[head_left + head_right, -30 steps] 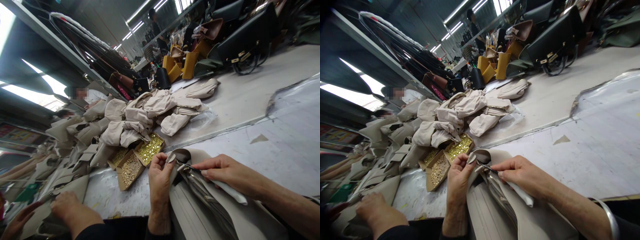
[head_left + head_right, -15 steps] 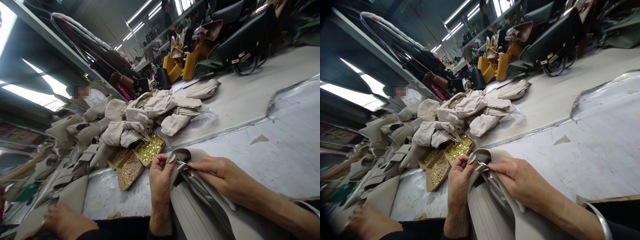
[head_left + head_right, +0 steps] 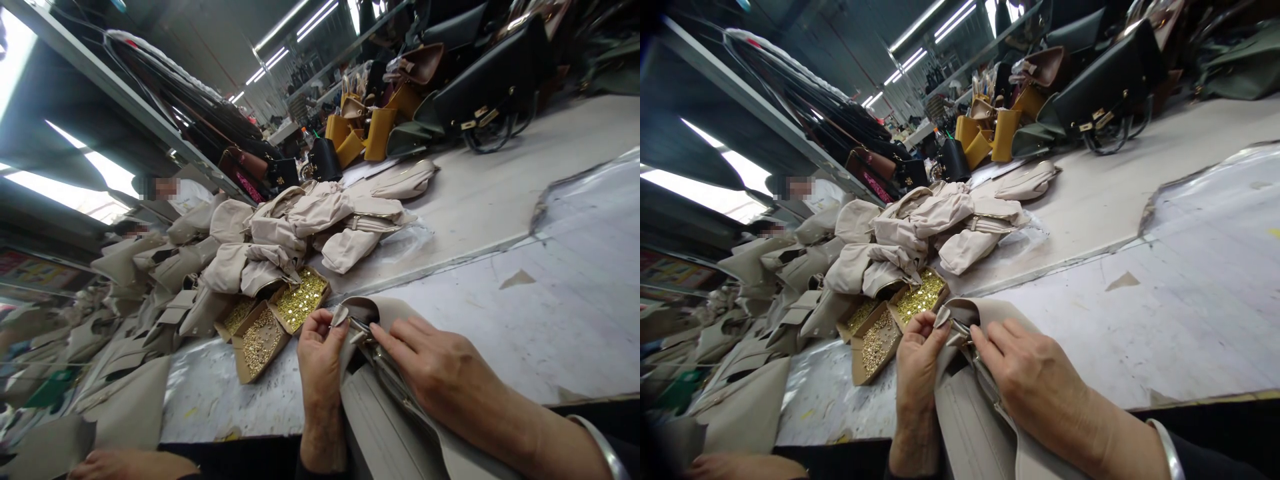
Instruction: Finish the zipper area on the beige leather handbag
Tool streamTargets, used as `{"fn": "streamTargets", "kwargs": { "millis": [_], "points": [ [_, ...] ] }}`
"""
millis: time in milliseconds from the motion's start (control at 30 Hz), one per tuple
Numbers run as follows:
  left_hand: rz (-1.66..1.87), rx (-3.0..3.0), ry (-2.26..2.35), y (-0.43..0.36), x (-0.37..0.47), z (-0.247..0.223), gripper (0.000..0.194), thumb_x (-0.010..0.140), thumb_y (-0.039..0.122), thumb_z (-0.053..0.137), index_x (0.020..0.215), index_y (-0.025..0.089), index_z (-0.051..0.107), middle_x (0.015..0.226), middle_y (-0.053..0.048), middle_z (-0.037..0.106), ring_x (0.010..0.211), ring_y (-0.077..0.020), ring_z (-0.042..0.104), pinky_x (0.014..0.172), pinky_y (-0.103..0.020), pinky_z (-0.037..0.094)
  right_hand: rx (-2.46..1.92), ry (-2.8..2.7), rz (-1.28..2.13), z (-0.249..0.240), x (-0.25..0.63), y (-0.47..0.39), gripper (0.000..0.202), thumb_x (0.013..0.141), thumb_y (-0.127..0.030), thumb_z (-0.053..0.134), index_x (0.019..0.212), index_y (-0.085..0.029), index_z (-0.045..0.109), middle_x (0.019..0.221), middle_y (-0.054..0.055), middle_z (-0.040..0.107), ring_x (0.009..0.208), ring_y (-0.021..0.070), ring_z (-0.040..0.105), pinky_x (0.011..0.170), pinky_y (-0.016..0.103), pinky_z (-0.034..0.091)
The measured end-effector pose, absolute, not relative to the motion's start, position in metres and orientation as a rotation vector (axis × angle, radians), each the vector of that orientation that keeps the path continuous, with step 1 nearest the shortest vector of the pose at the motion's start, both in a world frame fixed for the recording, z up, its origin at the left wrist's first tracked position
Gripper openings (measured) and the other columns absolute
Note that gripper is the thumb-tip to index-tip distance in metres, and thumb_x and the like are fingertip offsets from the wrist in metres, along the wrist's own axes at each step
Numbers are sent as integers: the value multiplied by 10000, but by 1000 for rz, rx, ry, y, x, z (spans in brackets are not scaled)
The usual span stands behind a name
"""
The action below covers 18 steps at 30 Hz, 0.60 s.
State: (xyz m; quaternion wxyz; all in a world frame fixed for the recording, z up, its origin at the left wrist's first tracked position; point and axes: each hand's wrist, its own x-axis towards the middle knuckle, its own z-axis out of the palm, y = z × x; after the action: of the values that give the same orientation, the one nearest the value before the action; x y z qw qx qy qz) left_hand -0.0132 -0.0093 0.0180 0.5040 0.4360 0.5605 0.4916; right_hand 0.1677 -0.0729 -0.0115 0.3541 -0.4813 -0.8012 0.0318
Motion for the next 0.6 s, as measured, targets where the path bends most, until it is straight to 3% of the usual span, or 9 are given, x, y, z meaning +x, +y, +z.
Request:
{"fn": "streamTargets", "kwargs": {
  "millis": [133, 300, 600],
  "points": [
    [1192, 1060, 1332, -10, -13, 17, 434, 671, 330, 905, 883, 168, 562, 827, -10, 699, 719, -117, 634, 678, -212, 518, -1204, -2074, -75, -14, 166, -70, 407, 939, -44, 486, 1323, -27, 620, 871, 89, 644, 778, 241, 613, 674, 353, 512],
    [1176, 1080, 1263, -8, -13, 17, 471, 694, 361, 904, 931, 179, 539, 829, -4, 710, 711, -111, 639, 671, -208, 530, -1209, -2015, 35, -19, 167, -70, 409, 957, -35, 441, 1313, -60, 639, 889, 93, 655, 781, 232, 634, 653, 333, 522],
    [1145, 1101, 1201, -2, -21, 16, 476, 683, 372, 921, 916, 171, 558, 816, -4, 698, 712, -106, 632, 677, -205, 513, -1074, -1430, 1158, -17, 168, -58, 325, 986, -245, 518, 1203, -229, 760, 967, 63, 716, 920, 206, 671, 829, 341, 547]
  ]
}}
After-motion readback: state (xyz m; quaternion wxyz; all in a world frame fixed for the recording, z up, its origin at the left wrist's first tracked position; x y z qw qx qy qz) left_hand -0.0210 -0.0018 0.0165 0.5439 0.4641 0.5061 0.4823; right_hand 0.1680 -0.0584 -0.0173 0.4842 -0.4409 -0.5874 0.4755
